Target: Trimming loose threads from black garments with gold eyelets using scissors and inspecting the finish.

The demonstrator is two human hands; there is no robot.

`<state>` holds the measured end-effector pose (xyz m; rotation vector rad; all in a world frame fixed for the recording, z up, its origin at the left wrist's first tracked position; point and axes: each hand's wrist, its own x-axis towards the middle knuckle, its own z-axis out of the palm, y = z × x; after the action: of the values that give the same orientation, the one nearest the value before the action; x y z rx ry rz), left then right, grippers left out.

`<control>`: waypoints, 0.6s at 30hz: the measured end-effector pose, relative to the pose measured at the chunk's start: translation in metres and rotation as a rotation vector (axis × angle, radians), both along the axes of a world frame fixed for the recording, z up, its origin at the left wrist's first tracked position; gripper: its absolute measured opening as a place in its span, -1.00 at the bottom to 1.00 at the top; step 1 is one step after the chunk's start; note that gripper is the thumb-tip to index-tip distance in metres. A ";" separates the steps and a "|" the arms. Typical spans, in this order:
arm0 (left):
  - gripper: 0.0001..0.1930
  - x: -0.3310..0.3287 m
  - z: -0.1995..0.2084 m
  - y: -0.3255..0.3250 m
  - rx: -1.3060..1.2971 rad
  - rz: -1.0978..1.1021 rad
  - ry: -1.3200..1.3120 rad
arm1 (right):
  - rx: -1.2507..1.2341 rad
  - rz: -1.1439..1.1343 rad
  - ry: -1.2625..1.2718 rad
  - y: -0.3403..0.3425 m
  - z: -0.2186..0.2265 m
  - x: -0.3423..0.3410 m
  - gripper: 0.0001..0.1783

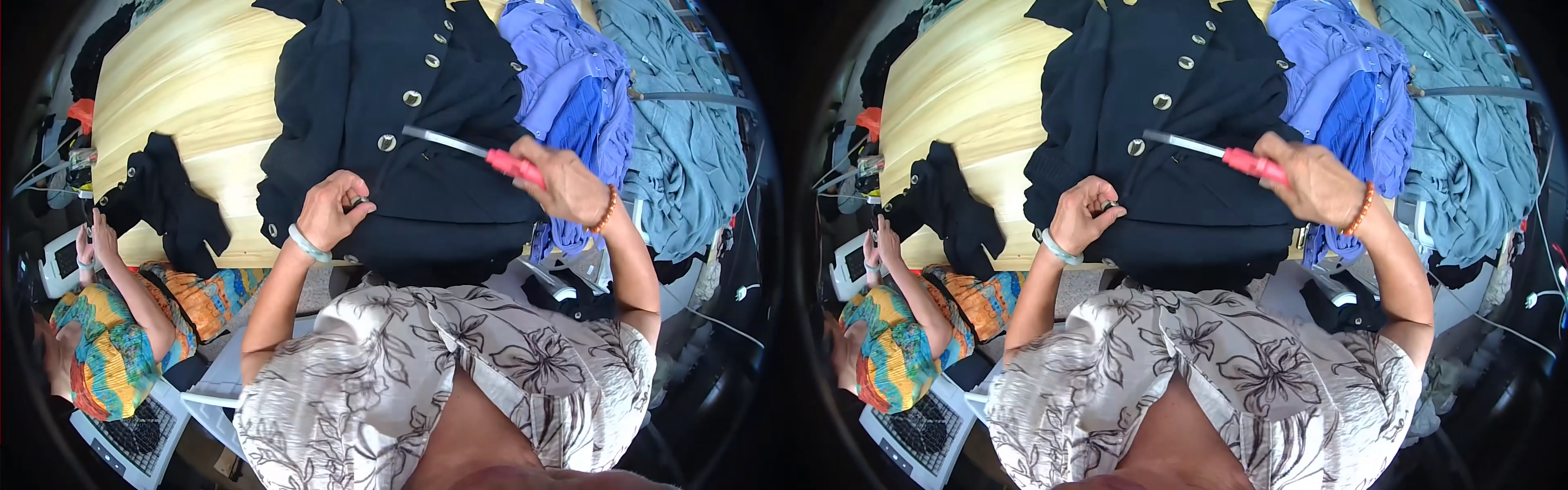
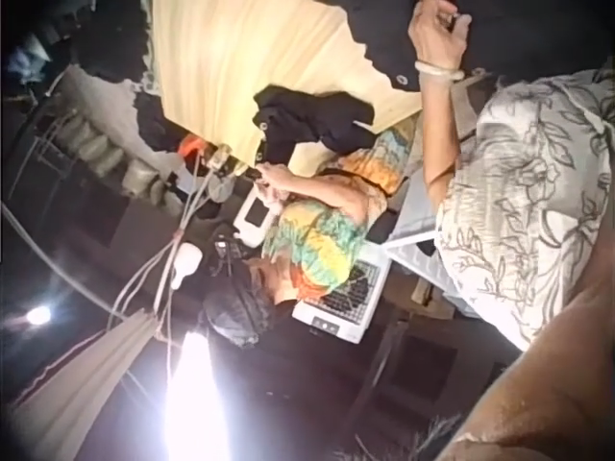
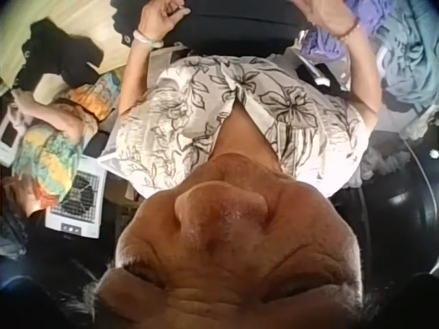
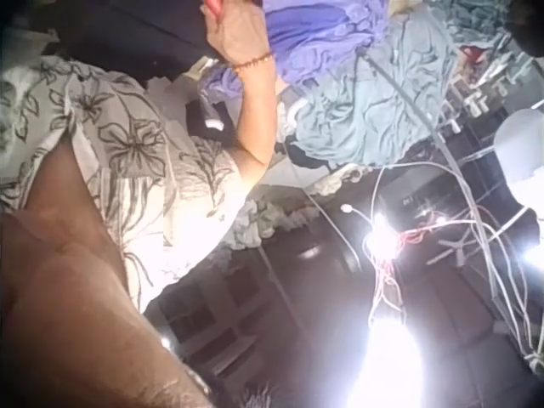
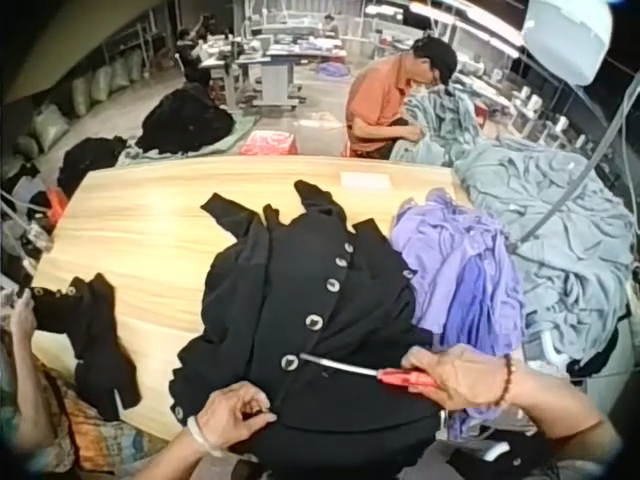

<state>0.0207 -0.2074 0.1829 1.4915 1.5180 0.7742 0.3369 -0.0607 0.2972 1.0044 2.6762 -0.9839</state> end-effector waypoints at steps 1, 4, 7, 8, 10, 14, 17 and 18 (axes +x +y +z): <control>-0.79 -0.001 -0.003 0.000 -0.036 0.018 -0.080 | -0.073 0.035 -0.048 -0.007 0.001 -0.001 -0.64; -0.81 -0.008 -0.023 -0.004 -0.185 0.112 -0.330 | -0.180 0.207 -0.137 -0.019 0.012 -0.012 -0.68; -0.90 -0.011 -0.024 -0.003 -0.209 0.070 -0.415 | -0.162 0.237 -0.245 -0.025 0.016 -0.016 -0.68; -0.91 -0.012 -0.022 -0.004 -0.205 0.033 -0.405 | -0.156 0.236 -0.218 -0.023 0.016 -0.016 -0.67; -0.91 -0.014 -0.021 0.002 -0.148 0.026 -0.295 | -0.130 0.215 -0.146 -0.019 0.013 -0.013 -0.68; -0.63 0.009 -0.003 0.049 0.210 0.099 0.072 | 0.016 0.098 -0.059 -0.014 0.003 -0.009 -0.74; -0.64 0.024 -0.038 0.082 0.294 -0.061 0.089 | 0.085 0.042 -0.191 -0.018 0.003 -0.006 -0.69; -0.79 0.029 -0.039 0.085 0.126 -0.080 0.071 | 0.089 0.035 -0.193 -0.017 0.005 -0.005 -0.69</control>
<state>0.0496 -0.1228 0.1442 1.6778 1.4748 0.7896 0.3320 -0.0772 0.3022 1.0088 2.5882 -0.7266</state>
